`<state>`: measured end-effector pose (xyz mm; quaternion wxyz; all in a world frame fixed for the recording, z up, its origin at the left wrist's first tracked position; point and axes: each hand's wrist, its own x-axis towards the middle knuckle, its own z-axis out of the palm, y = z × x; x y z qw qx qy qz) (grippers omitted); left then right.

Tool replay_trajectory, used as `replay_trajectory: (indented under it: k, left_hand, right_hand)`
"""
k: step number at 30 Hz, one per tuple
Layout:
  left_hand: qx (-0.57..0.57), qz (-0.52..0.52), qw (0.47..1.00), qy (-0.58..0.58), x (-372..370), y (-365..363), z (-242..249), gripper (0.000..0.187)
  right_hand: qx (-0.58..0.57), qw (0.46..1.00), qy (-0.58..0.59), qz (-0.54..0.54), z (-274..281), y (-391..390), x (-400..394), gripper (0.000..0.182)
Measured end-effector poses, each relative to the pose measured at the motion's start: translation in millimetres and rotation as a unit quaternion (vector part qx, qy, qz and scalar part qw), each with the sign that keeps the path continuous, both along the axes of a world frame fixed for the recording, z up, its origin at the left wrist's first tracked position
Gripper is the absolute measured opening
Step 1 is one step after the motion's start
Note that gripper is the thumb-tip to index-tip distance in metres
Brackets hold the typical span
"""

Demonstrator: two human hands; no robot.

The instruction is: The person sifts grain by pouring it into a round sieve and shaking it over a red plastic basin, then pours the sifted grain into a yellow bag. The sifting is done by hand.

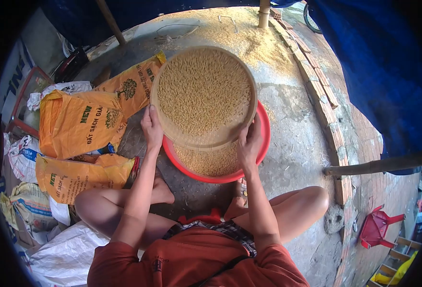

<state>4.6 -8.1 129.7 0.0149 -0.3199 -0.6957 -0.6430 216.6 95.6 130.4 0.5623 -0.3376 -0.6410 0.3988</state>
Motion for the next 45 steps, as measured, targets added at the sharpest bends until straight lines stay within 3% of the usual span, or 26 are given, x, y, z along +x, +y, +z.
replay_trajectory:
  k: [2,4,6,10,12,14,16,18,19,21,24,26,30,33,34,35,36,38,39,40,42,43,45]
  left_hand:
    - [-0.009,-0.016,1.000,-0.007,-10,2,-37,0.030]
    - [-0.101,0.044,0.991,0.075,-16,5,-90,0.029]
    - [-0.222,0.037,0.974,-0.019,-12,-3,-134,0.028]
    - [-0.271,0.017,0.961,-0.047,-9,-9,-141,0.028]
    - [-0.231,0.013,0.971,-0.066,-12,-6,-136,0.029]
    - [-0.166,0.017,0.985,-0.043,-13,3,-98,0.028]
    - [-0.104,0.019,0.994,-0.021,-9,4,-50,0.028]
    - [0.013,-0.025,0.997,-0.075,-3,3,-13,0.029]
    - [0.011,-0.028,0.997,-0.076,-3,4,-14,0.029]
    - [-0.066,-0.014,0.997,-0.041,-4,1,-17,0.028]
    - [-0.159,0.014,0.987,-0.006,-8,6,-110,0.028]
    - [-0.204,0.015,0.978,-0.032,-3,-1,-144,0.027]
    - [-0.264,0.030,0.960,-0.090,-3,-5,-157,0.028]
    - [-0.195,0.024,0.980,-0.021,-12,4,-114,0.027]
    - [-0.193,0.026,0.981,-0.020,-10,5,-89,0.027]
    - [-0.101,-0.002,0.994,-0.050,-3,8,-59,0.026]
    - [-0.008,-0.031,0.996,-0.080,1,8,-36,0.026]
    - [-0.053,-0.025,0.996,-0.063,5,0,-7,0.025]
    - [-0.098,-0.018,0.994,-0.047,8,-3,-2,0.025]
    - [-0.099,-0.019,0.994,-0.047,6,-1,-20,0.025]
    - [-0.049,0.000,0.998,0.048,-3,10,-87,0.028]
    - [-0.111,0.011,0.994,0.020,-2,6,-113,0.030]
    - [-0.175,0.018,0.984,-0.010,2,-3,-151,0.031]
  right_hand:
    - [-0.006,0.999,-0.036,0.008,-37,12,4,0.034]
    - [-0.009,0.988,-0.150,0.021,-79,20,4,0.033]
    - [-0.037,0.980,-0.196,0.006,-117,16,12,0.032]
    - [-0.143,0.939,-0.314,0.005,-117,14,21,0.033]
    - [-0.110,0.946,-0.306,-0.004,-92,11,18,0.033]
    - [-0.078,0.952,-0.297,-0.011,-56,9,14,0.032]
    - [-0.057,0.989,-0.128,0.041,-26,9,11,0.031]
    - [-0.044,0.994,-0.085,0.044,-2,3,11,0.032]
    - [-0.030,0.998,-0.040,0.048,2,2,11,0.032]
    - [-0.023,0.997,-0.044,0.058,-37,16,10,0.033]
    - [-0.073,0.993,-0.081,0.042,-93,14,16,0.031]
    - [-0.112,0.960,-0.257,-0.010,-137,16,28,0.028]
    - [-0.160,0.945,-0.284,-0.016,-110,5,27,0.027]
    - [-0.130,0.961,-0.242,0.016,-76,8,20,0.028]
    - [-0.106,0.982,-0.154,0.026,-64,10,16,0.030]
    - [-0.081,0.994,-0.064,0.035,-51,11,15,0.031]
    - [-0.080,0.994,-0.064,0.035,-33,8,14,0.031]
    - [-0.053,0.998,0.006,0.029,-7,-2,13,0.030]
    - [-0.072,0.996,-0.015,0.042,-26,6,16,0.030]
    - [-0.073,0.996,-0.015,0.041,-52,12,18,0.030]
    - [0.073,0.983,-0.159,-0.060,-100,25,17,0.027]
    - [0.075,0.983,-0.158,-0.058,-111,23,19,0.027]
    - [-0.089,0.957,-0.273,-0.029,-129,11,30,0.032]
